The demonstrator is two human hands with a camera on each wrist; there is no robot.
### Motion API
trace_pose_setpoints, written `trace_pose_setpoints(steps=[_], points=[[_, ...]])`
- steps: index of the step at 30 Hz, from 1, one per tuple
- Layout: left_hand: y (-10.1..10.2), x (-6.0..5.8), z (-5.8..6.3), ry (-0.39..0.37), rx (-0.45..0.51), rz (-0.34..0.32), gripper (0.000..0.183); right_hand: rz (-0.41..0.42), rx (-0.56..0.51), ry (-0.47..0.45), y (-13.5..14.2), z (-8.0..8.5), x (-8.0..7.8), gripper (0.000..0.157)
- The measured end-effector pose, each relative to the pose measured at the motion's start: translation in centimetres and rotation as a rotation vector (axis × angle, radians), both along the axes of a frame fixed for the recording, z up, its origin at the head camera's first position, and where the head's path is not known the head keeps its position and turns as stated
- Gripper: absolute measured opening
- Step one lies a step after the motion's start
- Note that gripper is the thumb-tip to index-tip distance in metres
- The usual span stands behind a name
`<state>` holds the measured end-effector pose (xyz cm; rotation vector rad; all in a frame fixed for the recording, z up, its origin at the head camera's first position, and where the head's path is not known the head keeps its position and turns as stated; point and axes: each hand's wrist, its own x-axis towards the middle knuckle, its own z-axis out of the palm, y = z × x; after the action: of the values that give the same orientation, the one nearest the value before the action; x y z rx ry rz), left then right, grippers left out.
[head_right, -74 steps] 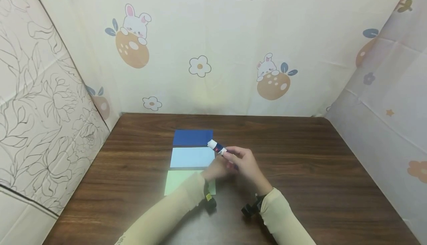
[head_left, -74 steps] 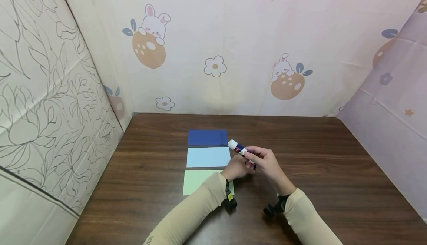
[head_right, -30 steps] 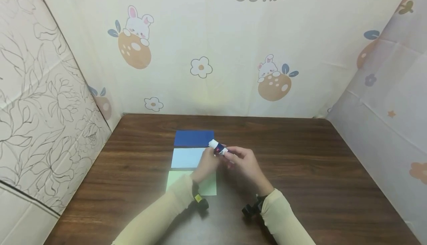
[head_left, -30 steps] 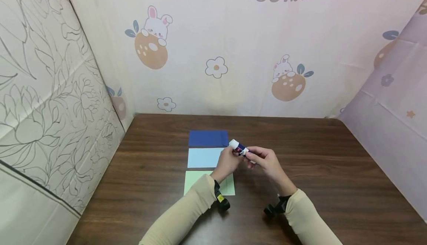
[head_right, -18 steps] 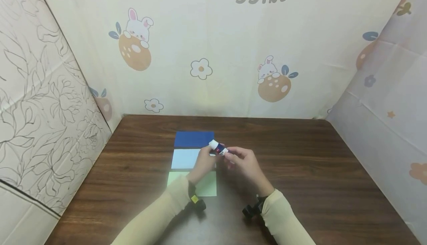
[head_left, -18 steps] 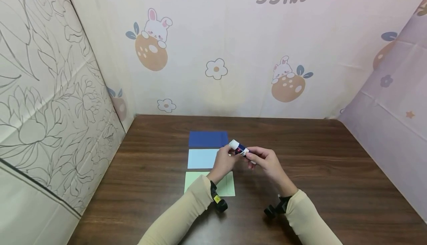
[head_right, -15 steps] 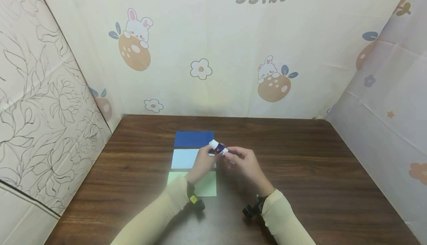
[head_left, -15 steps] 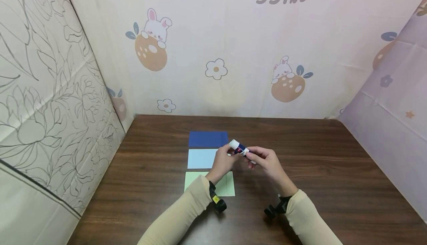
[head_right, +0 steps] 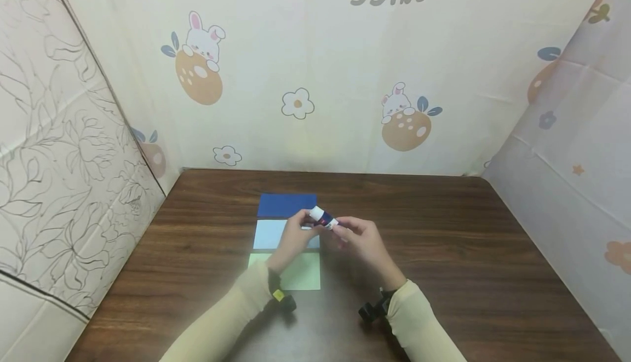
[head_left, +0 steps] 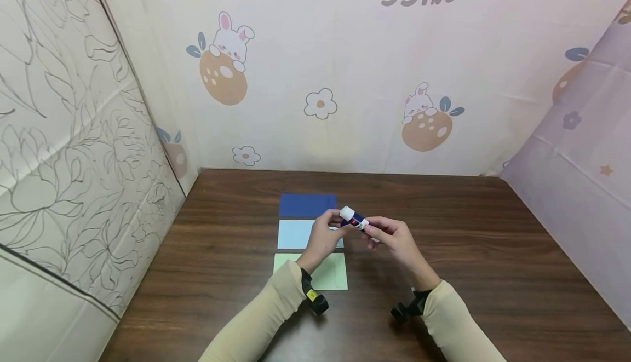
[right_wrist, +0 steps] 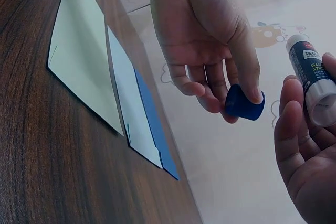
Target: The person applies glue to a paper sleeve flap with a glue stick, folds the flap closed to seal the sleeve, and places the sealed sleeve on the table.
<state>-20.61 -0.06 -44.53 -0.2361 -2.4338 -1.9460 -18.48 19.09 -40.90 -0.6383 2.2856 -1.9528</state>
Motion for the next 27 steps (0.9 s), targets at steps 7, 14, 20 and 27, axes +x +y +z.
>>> trace_pose_setpoints(steps=[7,14,20,27], points=[[-0.7,0.3,0.0,0.017,-0.02,-0.012,0.037,-0.004,0.003,0.0,0.0,-0.2,0.2,0.026],[-1.4,0.5,0.4,0.023,0.041,-0.01,0.035,0.016,-0.003,0.014,0.0,-0.4,0.2,0.027],[-2.1,0.7,0.6,0.006,0.071,-0.015,0.033,0.036,-0.014,0.024,0.2,-0.6,0.2,0.026],[-3.2,0.6,0.7,-0.002,0.058,-0.063,0.032,0.007,0.006,0.0,0.2,-0.9,0.2,0.026]])
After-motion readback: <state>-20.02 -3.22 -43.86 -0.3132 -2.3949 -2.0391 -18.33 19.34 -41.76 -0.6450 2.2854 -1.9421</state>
